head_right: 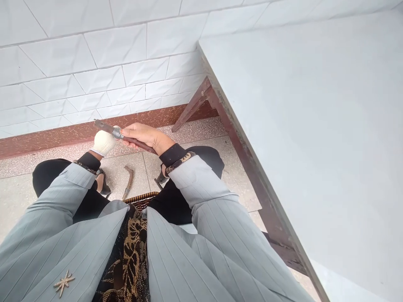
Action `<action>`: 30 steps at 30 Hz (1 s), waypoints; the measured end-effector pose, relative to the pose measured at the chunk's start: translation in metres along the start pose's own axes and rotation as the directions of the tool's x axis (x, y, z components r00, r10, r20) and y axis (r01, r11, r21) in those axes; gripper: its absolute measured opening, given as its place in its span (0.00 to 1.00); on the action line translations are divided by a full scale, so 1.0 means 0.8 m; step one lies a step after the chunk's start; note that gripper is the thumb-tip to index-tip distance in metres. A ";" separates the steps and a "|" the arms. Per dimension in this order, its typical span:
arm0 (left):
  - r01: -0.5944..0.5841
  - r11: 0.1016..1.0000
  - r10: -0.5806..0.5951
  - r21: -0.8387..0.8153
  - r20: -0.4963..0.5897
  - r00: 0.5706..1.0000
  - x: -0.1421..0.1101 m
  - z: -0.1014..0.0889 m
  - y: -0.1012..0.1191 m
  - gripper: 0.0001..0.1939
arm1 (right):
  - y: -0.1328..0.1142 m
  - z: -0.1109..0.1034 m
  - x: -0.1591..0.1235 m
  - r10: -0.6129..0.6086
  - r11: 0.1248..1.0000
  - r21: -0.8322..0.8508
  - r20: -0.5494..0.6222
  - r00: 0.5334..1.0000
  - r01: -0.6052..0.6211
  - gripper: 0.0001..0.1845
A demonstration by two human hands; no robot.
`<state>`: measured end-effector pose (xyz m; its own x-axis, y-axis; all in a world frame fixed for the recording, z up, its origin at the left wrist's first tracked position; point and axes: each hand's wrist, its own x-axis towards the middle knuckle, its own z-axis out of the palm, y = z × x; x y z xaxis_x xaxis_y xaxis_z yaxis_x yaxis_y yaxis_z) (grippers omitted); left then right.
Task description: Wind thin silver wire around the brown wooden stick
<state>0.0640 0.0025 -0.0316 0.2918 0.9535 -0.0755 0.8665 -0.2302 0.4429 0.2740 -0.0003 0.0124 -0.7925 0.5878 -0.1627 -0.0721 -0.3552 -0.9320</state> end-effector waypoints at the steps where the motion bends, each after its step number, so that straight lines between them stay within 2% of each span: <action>1: 0.042 0.997 -0.041 0.059 -0.014 0.999 -0.003 -0.001 0.000 0.14 | -0.006 -0.007 -0.002 -0.002 0.999 -0.051 -0.078 0.997 -0.002 0.26; 3: 0.067 0.984 -0.069 0.163 0.003 0.998 -0.012 -0.002 0.003 0.13 | -0.014 -0.022 -0.004 -0.031 0.985 -0.174 -0.248 0.968 -0.013 0.23; 5: -0.018 0.983 0.005 0.185 0.074 0.997 -0.023 -0.002 0.009 0.12 | -0.017 -0.035 -0.004 -0.073 0.934 -0.349 -0.399 0.914 -0.077 0.22; 7: -0.134 0.985 0.119 0.112 0.131 0.984 -0.034 -0.003 0.014 0.11 | -0.017 -0.040 -0.003 -0.132 0.809 -0.552 -0.504 0.854 -0.201 0.21; 9: -0.227 0.974 0.224 -0.001 0.164 0.961 -0.043 -0.006 0.020 0.12 | -0.015 -0.038 -0.002 -0.209 0.609 -0.725 -0.539 0.816 -0.322 0.17; 10: -0.261 0.963 0.268 -0.059 0.175 0.947 -0.046 -0.009 0.022 0.13 | -0.013 -0.035 -0.002 -0.236 0.496 -0.786 -0.531 0.813 -0.369 0.15; 12: -0.301 0.942 0.326 -0.151 0.186 0.927 -0.051 -0.016 0.024 0.13 | -0.007 -0.026 0.001 -0.214 0.285 -0.859 -0.490 0.845 -0.426 0.12; 14: -0.306 0.931 0.344 -0.198 0.195 0.919 -0.051 -0.026 0.023 0.14 | -0.004 -0.018 0.002 -0.033 0.157 -0.900 -0.417 0.908 -0.407 0.13; 15: -0.299 0.929 0.341 -0.216 0.196 0.919 -0.050 -0.030 0.020 0.14 | -0.004 -0.016 0.002 0.111 0.158 -0.920 -0.345 0.932 -0.360 0.14; 16: -0.285 0.928 0.333 -0.240 0.194 0.923 -0.048 -0.034 0.016 0.14 | -0.005 -0.015 0.001 0.261 0.214 -0.930 -0.241 0.935 -0.299 0.15; 17: -0.261 0.925 0.319 -0.277 0.186 0.929 -0.046 -0.037 0.013 0.14 | -0.008 -0.015 -0.001 0.381 0.317 -0.918 -0.108 0.918 -0.239 0.15; 18: -0.229 0.916 0.297 -0.328 0.173 0.939 -0.045 -0.039 0.009 0.13 | -0.012 -0.016 -0.005 0.440 0.444 -0.876 0.031 0.898 -0.188 0.14; 19: -0.194 0.900 0.276 -0.390 0.166 0.947 -0.043 -0.039 0.006 0.13 | -0.017 -0.017 -0.008 0.427 0.567 -0.811 0.139 0.893 -0.145 0.13; 20: -0.155 0.877 0.251 -0.455 0.159 0.955 -0.042 -0.038 0.004 0.12 | -0.022 -0.019 -0.012 0.362 0.667 -0.737 0.195 0.912 -0.107 0.14; 21: -0.112 0.848 0.227 -0.519 0.163 0.960 -0.042 -0.036 0.004 0.12 | -0.027 -0.021 -0.016 0.261 0.738 -0.671 0.190 0.947 -0.069 0.15; 23: -0.032 0.781 0.195 -0.624 0.195 0.961 -0.044 -0.030 0.009 0.13 | -0.034 -0.026 -0.020 0.030 0.817 -0.576 0.035 0.999 -0.004 0.19; 24: -0.004 0.757 0.196 -0.653 0.221 0.955 -0.046 -0.026 0.012 0.13 | -0.034 -0.029 -0.020 -0.064 0.838 -0.545 -0.084 0.994 0.008 0.22; 25: 0.001 0.752 0.206 -0.660 0.236 0.950 -0.048 -0.023 0.017 0.13 | -0.033 -0.031 -0.018 -0.135 0.852 -0.524 -0.205 0.969 0.008 0.23; 27: -0.054 0.785 0.254 -0.617 0.241 0.937 -0.051 -0.017 0.025 0.12 | -0.028 -0.034 -0.012 -0.207 0.854 -0.519 -0.407 0.889 -0.039 0.24; 29: -0.152 0.830 0.316 -0.537 0.227 0.921 -0.052 -0.014 0.031 0.12 | -0.021 -0.036 -0.004 -0.204 0.798 -0.579 -0.522 0.828 -0.169 0.21; 30: -0.189 0.842 0.341 -0.504 0.228 0.912 -0.053 -0.014 0.033 0.12 | -0.018 -0.035 -0.001 -0.192 0.735 -0.630 -0.547 0.815 -0.251 0.20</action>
<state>0.0701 -0.0417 -0.0068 0.6544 0.7463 -0.1215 0.4705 -0.2762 0.8381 0.2927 0.0251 0.0166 -0.3001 0.9448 -0.1311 0.5275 0.0499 -0.8481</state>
